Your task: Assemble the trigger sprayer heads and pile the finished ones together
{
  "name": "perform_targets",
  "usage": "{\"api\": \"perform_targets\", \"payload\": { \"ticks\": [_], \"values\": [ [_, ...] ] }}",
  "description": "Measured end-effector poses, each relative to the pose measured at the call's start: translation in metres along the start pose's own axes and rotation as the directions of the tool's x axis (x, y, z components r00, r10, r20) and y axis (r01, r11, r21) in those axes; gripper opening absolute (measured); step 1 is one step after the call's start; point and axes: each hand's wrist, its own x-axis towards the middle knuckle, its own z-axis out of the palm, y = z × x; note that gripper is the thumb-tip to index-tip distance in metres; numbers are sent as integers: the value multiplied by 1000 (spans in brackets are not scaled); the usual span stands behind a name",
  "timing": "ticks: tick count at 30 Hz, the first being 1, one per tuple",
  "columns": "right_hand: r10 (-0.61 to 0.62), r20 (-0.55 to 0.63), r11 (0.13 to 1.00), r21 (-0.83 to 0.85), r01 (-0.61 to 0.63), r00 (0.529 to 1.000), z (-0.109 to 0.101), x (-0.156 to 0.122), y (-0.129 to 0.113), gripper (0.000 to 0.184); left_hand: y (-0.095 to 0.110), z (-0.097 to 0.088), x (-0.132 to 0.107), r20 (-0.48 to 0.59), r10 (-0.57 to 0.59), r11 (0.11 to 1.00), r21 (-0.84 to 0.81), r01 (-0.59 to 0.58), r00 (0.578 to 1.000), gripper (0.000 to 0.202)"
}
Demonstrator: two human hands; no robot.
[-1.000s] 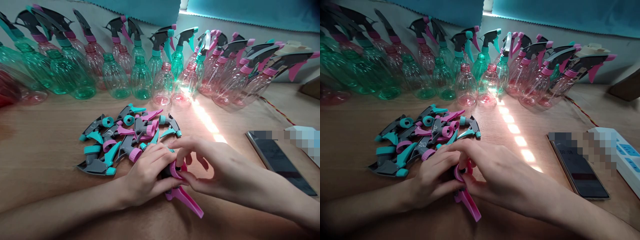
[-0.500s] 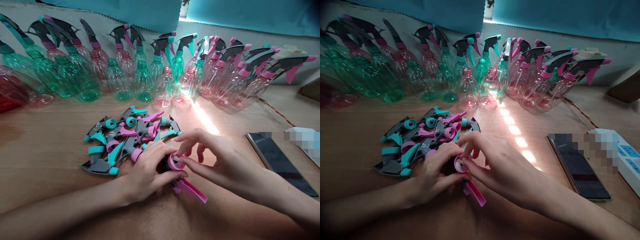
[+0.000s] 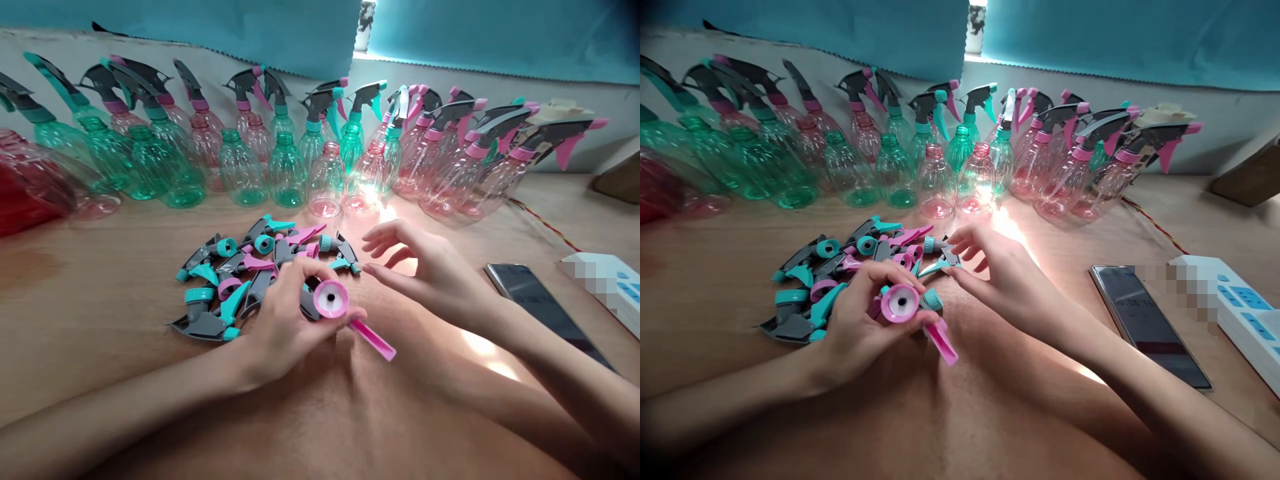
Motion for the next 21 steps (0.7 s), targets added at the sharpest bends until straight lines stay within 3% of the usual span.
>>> {"api": "perform_targets", "payload": {
  "ticks": [4,6,7,11,16,18,21],
  "values": [
    [15,-14,999,-43,-15,1000,5,1,5,23,-5,-21,32,-183,252,952,223,-209,950,40],
    [8,-18,997,-81,-10,1000,10,0,9,26,-15,-34,45,-251,339,897,377,-231,907,40],
    [-5,-19,995,-101,3,1000,12,0,12,28,-22,-39,49,-238,336,874,440,-208,911,39],
    [-42,4,983,-179,42,999,23,0,24,41,-46,-55,42,-122,110,815,579,-19,986,38],
    [-105,135,965,-226,134,985,37,-3,28,75,-42,-75,13,148,-53,806,590,-45,988,38],
    [-121,194,957,-236,166,973,43,-5,27,90,-36,-83,5,173,-80,811,584,-37,982,39],
    [-95,252,957,-245,159,963,53,-8,24,100,-33,-93,1,120,-79,808,589,-7,990,36]
  ]
}}
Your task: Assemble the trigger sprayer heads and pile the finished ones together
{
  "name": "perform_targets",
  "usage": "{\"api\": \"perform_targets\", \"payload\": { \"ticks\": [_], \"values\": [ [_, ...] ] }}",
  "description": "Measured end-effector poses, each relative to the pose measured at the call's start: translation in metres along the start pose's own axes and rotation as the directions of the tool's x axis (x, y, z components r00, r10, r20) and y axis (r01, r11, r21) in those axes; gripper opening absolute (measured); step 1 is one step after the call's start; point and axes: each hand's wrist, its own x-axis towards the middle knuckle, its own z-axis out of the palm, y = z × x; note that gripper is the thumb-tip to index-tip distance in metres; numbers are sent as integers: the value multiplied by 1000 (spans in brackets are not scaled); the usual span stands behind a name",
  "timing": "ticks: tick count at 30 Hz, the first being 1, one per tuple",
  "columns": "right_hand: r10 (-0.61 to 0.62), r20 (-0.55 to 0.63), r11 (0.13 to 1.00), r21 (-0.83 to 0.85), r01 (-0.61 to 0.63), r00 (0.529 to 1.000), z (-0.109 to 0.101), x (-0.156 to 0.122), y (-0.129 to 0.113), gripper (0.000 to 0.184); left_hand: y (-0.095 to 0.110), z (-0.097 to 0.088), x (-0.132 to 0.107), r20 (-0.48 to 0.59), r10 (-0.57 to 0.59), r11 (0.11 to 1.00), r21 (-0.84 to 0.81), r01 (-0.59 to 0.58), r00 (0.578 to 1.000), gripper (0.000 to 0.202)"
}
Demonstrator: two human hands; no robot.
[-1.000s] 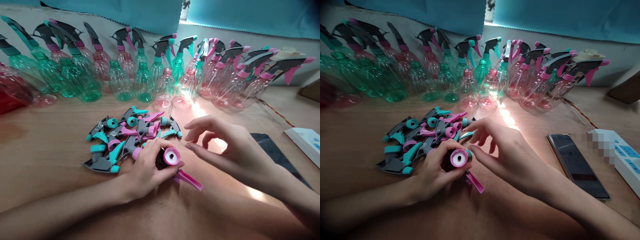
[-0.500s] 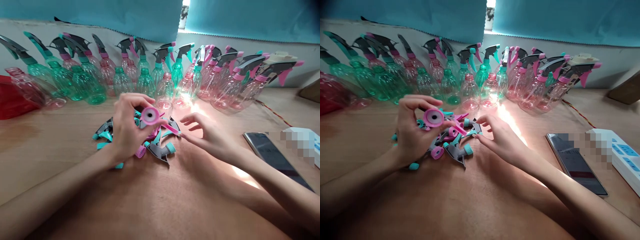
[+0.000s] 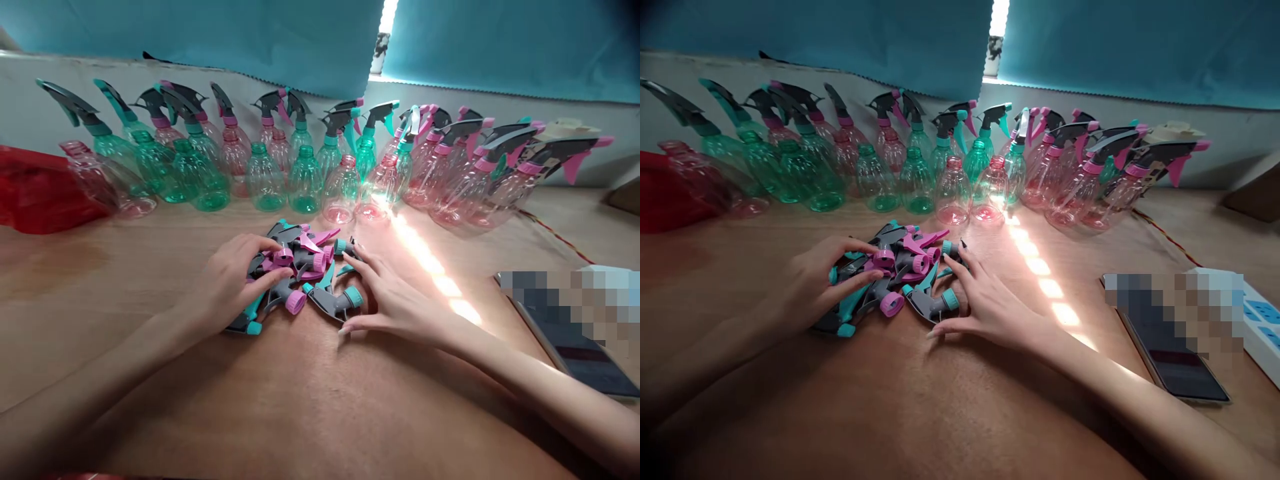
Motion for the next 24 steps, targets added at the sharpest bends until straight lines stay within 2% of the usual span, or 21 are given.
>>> {"api": "perform_targets", "payload": {
  "ticks": [3,6,13,18,24],
  "values": [
    [19,25,1000,-9,-19,1000,8,2,-5,105,-7,-6,0,-47,-65,998,6,66,997,35],
    [19,12,1000,-20,-19,1000,14,6,-8,106,-18,-10,1,-69,-152,988,-6,152,986,43],
    [69,56,997,-42,-67,996,22,23,-22,115,-51,-2,-19,35,-260,965,-20,261,965,65],
    [65,63,997,-44,-62,996,32,40,-36,117,-59,3,-32,93,-293,956,-3,295,951,72],
    [37,8,998,-47,-37,999,50,56,-43,111,-68,6,-30,111,-340,940,44,337,934,74]
  ]
}}
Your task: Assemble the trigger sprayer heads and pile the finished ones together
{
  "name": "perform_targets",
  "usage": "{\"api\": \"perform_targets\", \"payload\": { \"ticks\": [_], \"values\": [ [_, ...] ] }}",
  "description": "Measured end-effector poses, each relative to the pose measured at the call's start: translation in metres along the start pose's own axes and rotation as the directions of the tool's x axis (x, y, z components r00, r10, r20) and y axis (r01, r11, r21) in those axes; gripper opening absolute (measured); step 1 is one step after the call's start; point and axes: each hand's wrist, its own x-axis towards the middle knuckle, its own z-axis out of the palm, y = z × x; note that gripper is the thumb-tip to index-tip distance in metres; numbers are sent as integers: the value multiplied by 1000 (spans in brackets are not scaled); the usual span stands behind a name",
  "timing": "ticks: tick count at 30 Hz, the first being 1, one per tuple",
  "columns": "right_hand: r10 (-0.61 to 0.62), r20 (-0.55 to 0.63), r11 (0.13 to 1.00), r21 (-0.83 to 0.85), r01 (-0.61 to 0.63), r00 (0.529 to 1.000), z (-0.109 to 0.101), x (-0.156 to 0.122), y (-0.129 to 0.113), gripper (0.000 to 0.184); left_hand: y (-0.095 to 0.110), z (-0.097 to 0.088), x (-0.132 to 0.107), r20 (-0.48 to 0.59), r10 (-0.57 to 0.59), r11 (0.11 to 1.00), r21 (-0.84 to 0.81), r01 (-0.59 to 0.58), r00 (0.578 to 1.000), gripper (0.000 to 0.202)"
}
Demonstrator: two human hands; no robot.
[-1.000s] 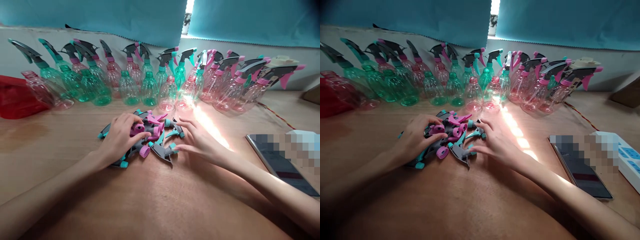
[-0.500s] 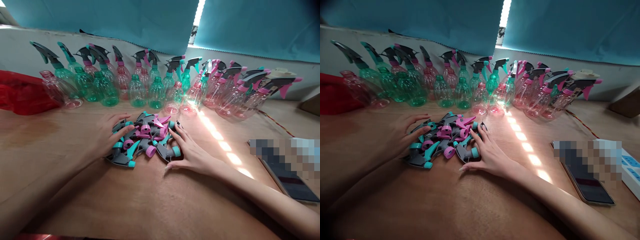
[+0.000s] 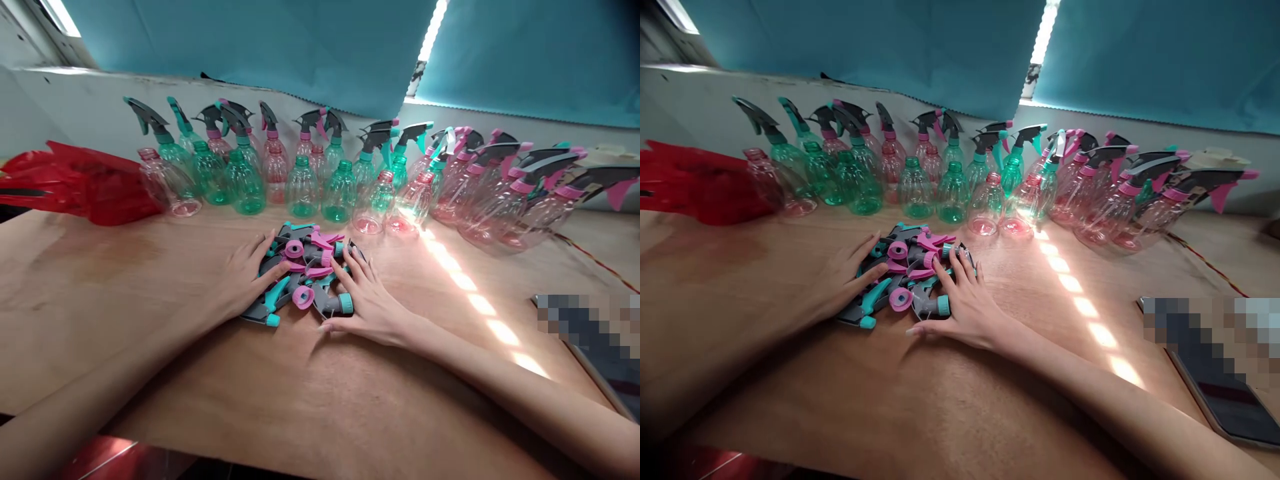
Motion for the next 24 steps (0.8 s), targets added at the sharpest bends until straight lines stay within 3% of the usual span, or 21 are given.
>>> {"api": "perform_targets", "payload": {
  "ticks": [4,9,12,18,24],
  "values": [
    [-41,-22,999,-9,41,999,0,2,0,103,0,2,8,9,-7,999,37,7,1000,75],
    [-65,-99,997,-40,61,993,-20,0,5,81,12,-3,15,16,42,998,51,-43,999,81],
    [-86,-137,994,-72,77,987,-28,2,5,82,28,-7,19,0,163,984,74,-163,987,72],
    [-160,-37,973,-177,151,987,-20,2,-4,88,48,-7,26,116,368,890,244,-385,923,56],
    [-151,-62,974,-178,138,987,-23,-7,-3,72,36,-7,27,140,287,897,308,-317,948,57]
  ]
}}
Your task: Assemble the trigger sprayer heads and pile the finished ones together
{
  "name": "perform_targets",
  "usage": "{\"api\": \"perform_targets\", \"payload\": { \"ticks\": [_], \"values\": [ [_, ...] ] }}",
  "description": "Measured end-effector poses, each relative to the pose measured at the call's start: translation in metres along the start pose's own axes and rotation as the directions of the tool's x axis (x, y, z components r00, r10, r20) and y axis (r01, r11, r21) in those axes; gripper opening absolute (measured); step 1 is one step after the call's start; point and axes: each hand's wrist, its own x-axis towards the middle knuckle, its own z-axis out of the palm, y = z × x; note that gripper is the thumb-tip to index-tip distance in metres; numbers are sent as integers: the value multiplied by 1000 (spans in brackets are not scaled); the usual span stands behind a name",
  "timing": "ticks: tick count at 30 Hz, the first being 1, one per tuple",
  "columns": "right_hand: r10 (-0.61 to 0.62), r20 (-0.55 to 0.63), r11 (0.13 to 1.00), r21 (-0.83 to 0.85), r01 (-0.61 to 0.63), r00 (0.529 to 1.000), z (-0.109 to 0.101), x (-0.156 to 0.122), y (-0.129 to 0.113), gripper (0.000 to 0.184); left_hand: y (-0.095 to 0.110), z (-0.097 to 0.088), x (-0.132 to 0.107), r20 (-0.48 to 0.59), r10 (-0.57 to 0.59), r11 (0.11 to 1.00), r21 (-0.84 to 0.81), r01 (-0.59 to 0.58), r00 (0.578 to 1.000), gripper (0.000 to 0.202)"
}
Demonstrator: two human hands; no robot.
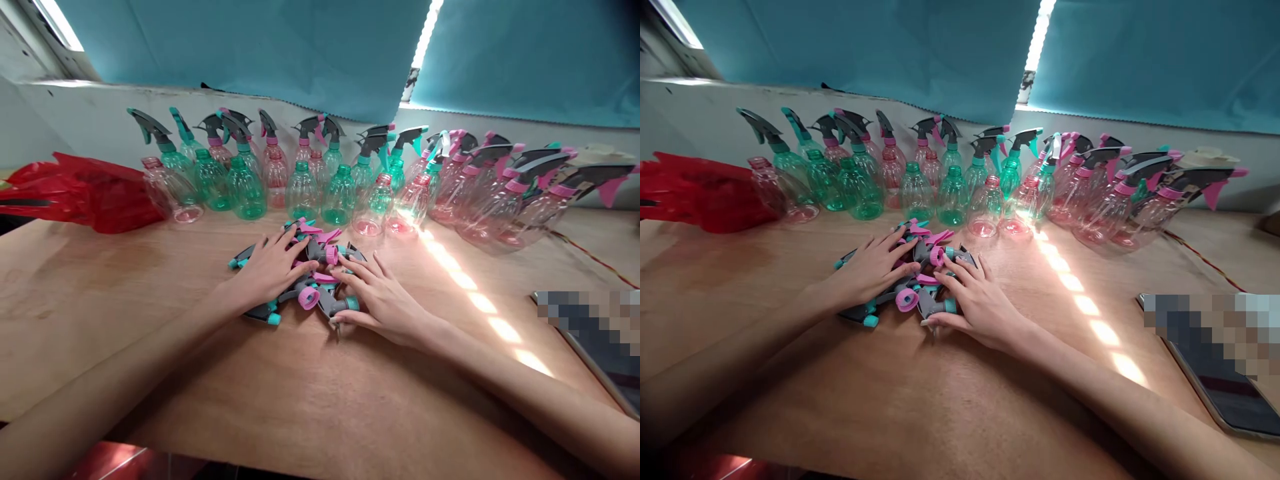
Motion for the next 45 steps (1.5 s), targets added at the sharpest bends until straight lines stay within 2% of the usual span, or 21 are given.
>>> {"api": "perform_targets", "payload": {
  "ticks": [4,6,9,17,22,27,32,36,39,42,45],
  "values": [
    [-38,-60,999,2,38,997,-5,9,4,80,5,-1,5,3,-9,1000,-15,9,1000,60],
    [-45,-58,999,-8,44,997,-6,17,5,83,10,-3,8,16,13,1000,-13,-13,1000,62],
    [-43,-33,999,-14,42,999,-4,25,4,78,13,-6,8,35,21,1000,-17,-20,999,62],
    [-40,-40,999,-13,39,998,3,17,-3,73,5,-3,-7,-38,3,999,33,-1,999,60],
    [-37,-32,999,-1,37,999,-2,18,-4,70,7,1,-7,-49,-19,996,82,23,999,60],
    [-80,-80,992,92,87,994,-17,17,-7,58,4,2,-6,-52,-2,1000,-17,1,999,58],
    [-96,-126,985,132,113,987,-27,12,-2,44,6,-15,-19,-137,-23,985,-173,-1,990,50],
    [-128,-149,975,161,152,981,-22,1,4,43,12,-26,-44,-179,58,951,-291,-109,982,32],
    [-142,-119,978,136,157,983,-16,-9,4,43,21,-26,-61,-169,120,916,-362,-174,978,25],
    [-131,-64,988,73,136,989,-14,-14,1,49,32,-22,-67,-140,153,908,-372,-195,978,22],
    [-115,-38,990,81,117,993,-13,-15,-1,36,40,-19,-65,-108,222,906,-345,-246,969,22]
  ]
}}
